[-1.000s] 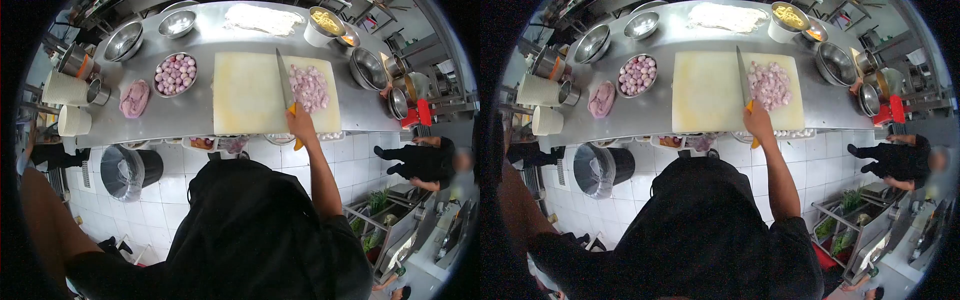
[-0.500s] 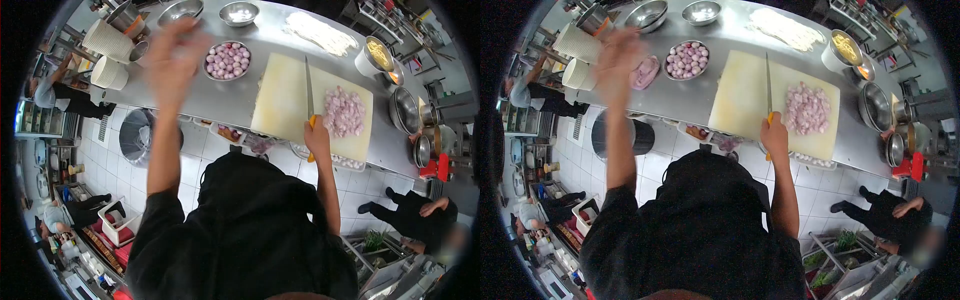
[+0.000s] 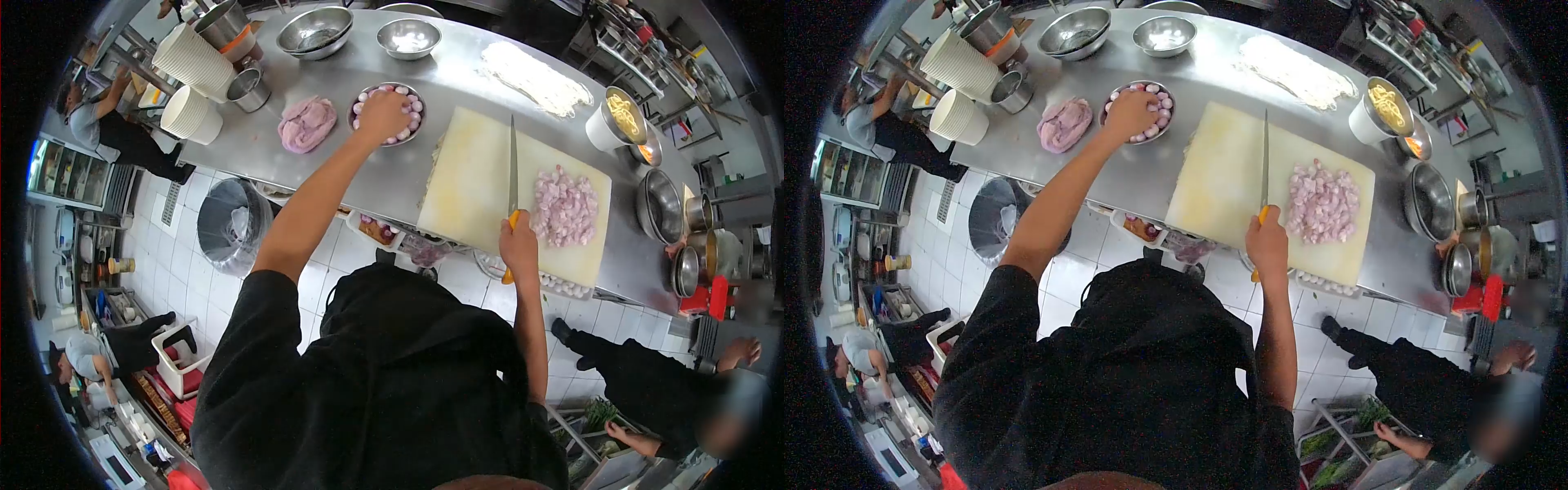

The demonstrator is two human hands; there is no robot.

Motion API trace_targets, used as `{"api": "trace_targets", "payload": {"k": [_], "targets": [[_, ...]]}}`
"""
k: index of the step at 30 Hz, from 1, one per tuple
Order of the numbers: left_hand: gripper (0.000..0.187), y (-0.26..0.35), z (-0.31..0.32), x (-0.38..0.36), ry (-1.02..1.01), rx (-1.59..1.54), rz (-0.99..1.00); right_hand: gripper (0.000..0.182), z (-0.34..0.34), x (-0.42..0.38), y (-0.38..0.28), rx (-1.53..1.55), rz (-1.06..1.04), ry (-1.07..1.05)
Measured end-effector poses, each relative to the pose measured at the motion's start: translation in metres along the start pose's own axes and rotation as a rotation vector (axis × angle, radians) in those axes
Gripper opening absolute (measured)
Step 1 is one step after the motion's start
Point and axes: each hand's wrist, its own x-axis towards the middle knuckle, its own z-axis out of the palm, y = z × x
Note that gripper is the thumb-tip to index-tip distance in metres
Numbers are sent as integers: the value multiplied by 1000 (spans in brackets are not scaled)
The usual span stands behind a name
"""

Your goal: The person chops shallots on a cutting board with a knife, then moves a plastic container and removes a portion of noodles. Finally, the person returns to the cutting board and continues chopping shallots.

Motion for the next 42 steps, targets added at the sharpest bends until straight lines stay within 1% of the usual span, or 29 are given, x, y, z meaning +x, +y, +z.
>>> {"api": "trace_targets", "payload": {"k": [3, 6, 7, 10, 11, 13, 14, 16, 19, 22, 25, 28, 31, 35, 40, 42], "targets": [[25, -1, 7, 5, 48, -129, -69, 31, 1, -1, 3, 19, -11, 4], [22, 2, 6, 3, 157, -231, -9, 30, -2, -2, 2, 20, -8, 3], [25, 16, -8, -3, 186, -307, -94, 29, -3, -2, 1, 20, -9, 3], [27, 34, -21, -4, 270, -377, -4, 29, -1, -1, 6, 41, -44, 29], [25, 45, -17, -9, 290, -488, 59, 29, 1, -1, 8, 49, -57, 38], [24, 73, 0, -30, 73, -621, 41, 29, 1, -2, 11, 52, -86, 52], [24, 89, 8, -43, -31, -686, 31, 29, 0, -4, 10, 66, -70, 48], [23, 127, 48, -80, -183, -775, 25, 30, -4, -6, 4, 89, -49, 33], [20, 142, 86, -98, -166, -781, 79, 30, -6, -9, -1, 79, -59, -11], [19, 144, 99, -99, -76, -676, 148, 31, -9, -11, -13, 59, -53, -55], [17, 145, 103, -105, 51, -727, 181, 32, -11, -11, -19, 15, -11, -118], [13, 152, 98, -112, 88, -811, 98, 33, -22, -13, -28, 28, 13, -172], [12, 151, 99, -109, 62, -785, 90, 31, -30, -14, -39, 58, 92, -255], [11, 148, 104, -110, 77, -801, 93, 30, -34, -14, -47, 52, 71, -254], [11, 148, 107, -109, 110, -789, 102, 29, 4, 9, -37, 43, -9, -137], [11, 148, 106, -108, 105, -792, 89, 29, -6, 17, -29, 90, 15, -207]]}}
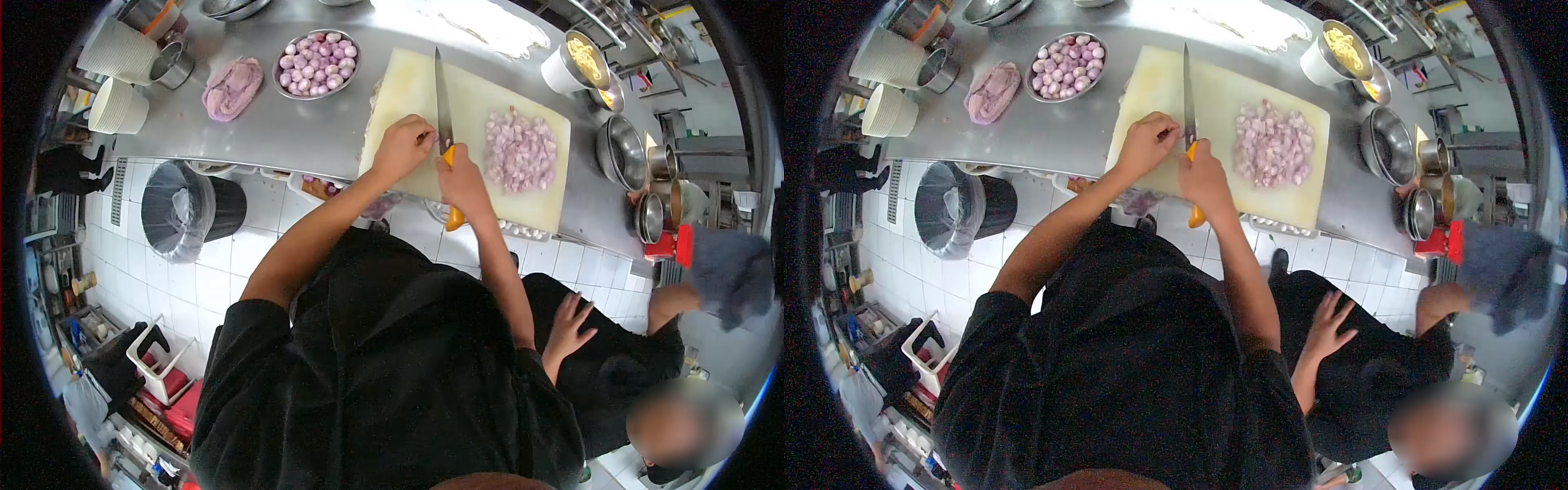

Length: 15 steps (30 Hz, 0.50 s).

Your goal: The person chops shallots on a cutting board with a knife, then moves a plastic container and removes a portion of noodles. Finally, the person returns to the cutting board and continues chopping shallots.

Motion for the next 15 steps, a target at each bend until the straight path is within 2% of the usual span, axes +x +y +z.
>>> {"api": "trace_targets", "payload": {"k": [4, 7, 10, 13, 15], "targets": [[11, 1, -1, -1, -6, -6, 5, 30, -21, -17, -27, 47, 112, -94], [11, -1, 1, -1, 3, -35, -10, 30, 15, -4, -13, -103, -89, 123], [11, -2, -1, -2, -18, -13, 13, 30, -13, -8, -26, 138, 121, -69], [11, -1, 0, -1, -11, 13, 7, 30, -18, -8, -22, 16, 119, -95], [11, -5, 3, -1, 5, 2, 6, 31, 19, 9, 8, -103, -60, 79]]}}
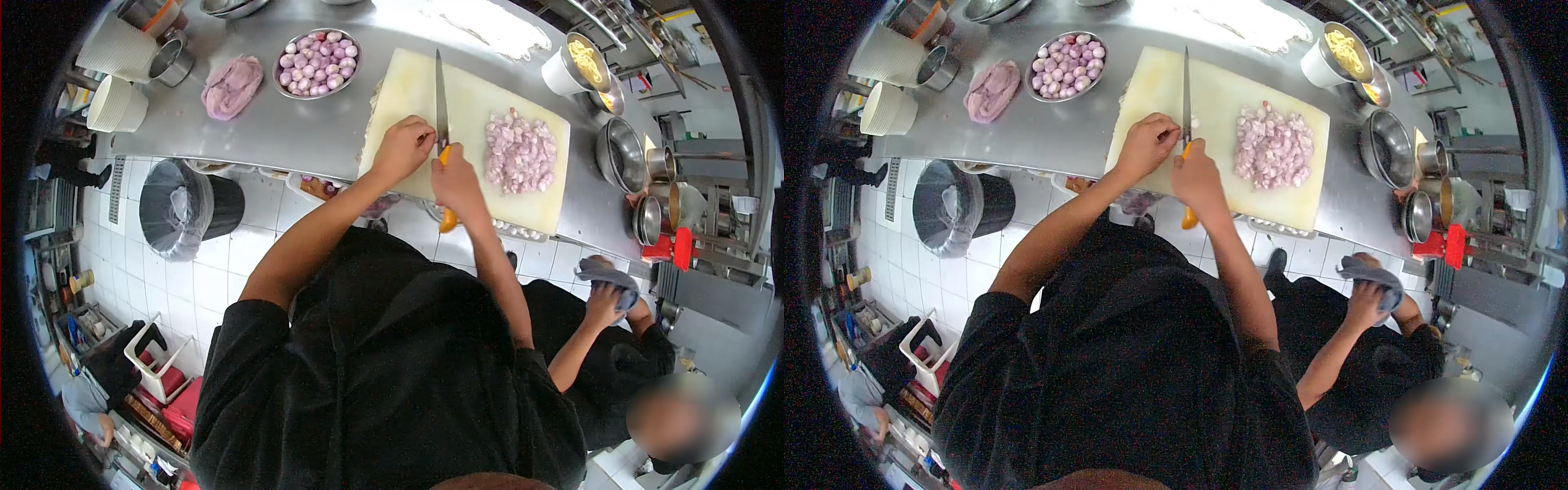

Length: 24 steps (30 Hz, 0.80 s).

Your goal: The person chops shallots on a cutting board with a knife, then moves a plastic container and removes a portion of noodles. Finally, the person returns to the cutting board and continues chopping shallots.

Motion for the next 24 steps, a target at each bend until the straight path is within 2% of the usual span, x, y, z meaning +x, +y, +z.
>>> {"api": "trace_targets", "payload": {"k": [1, 2, 5, 6, 9, 15, 19, 21, 24], "targets": [[10, -1, 1, 0, 6, -5, -1, 31, 15, 3, 9, -58, -86, 90], [10, 0, 0, 0, 2, -2, 15, 28, -1, 2, -9, 71, 65, -37], [11, 3, -3, -2, -10, 7, 31, 28, -50, -13, -47, 293, 247, -215], [10, 4, -4, 1, -10, 8, 24, 28, -56, -15, -53, 241, 266, -242], [10, 2, -1, -1, 3, -20, 7, 27, -2, 2, -4, 103, 28, -49], [13, 7, -1, -2, -21, 48, 36, 28, -20, -2, -16, 349, 199, -136], [18, 8, 11, -3, 52, 195, 228, 27, -28, -9, -7, 360, 201, -113], [21, 5, 17, -2, 9, 205, 237, 28, -35, -15, -4, 344, 223, -103], [24, 7, 14, 1, -49, 239, 252, 33, -19, -8, 38, 212, 137, -37]]}}
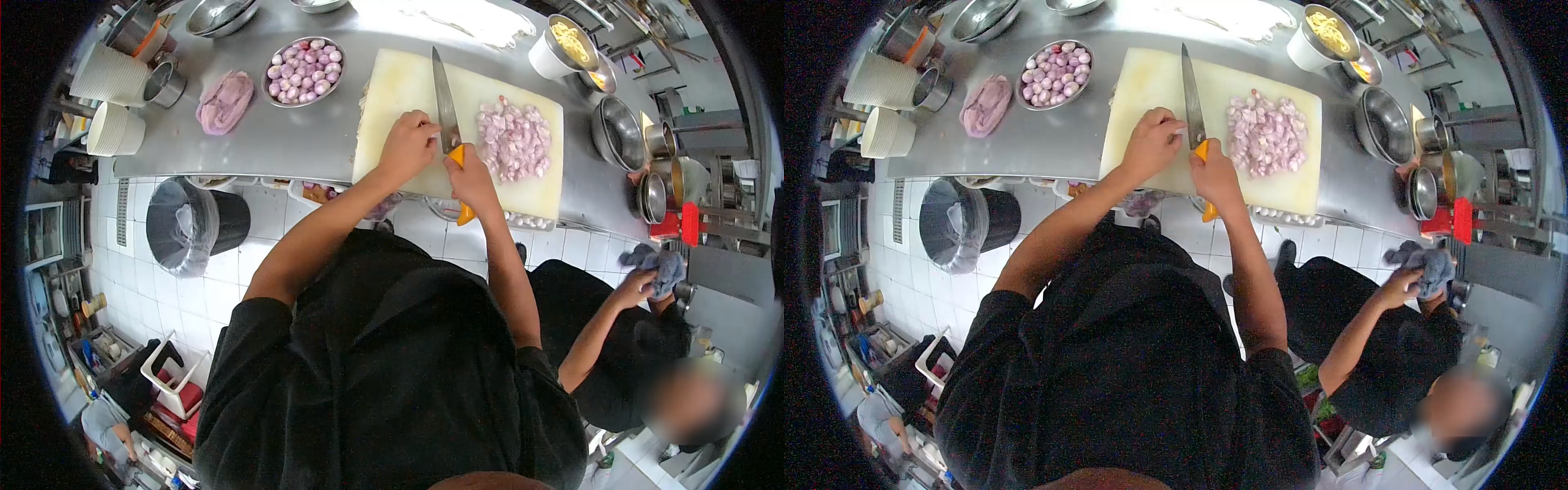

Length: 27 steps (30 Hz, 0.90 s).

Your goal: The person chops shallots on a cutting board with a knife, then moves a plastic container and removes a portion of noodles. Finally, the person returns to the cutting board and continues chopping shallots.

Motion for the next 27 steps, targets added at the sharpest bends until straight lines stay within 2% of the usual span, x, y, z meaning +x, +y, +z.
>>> {"api": "trace_targets", "payload": {"k": [4, 10, 12, 16, 22, 27], "targets": [[26, -5, -8, 1, -57, 36, 26, 35, -2, -10, -5, -21, -29, 11], [20, -6, -15, -1, 54, -184, -172, 34, -8, -27, -29, -81, -43, -13], [16, -7, -17, -2, 33, -176, -130, 34, -7, -26, -30, -86, -37, -33], [11, -9, -16, -4, 25, -140, -87, 33, -6, -28, -33, -95, -6, -69], [12, -6, -19, -4, -2, -216, -244, 31, -26, -51, -70, -85, 99, -175], [13, -12, -16, -5, -6, -220, -205, 30, -32, -58, -91, -59, 165, -233]]}}
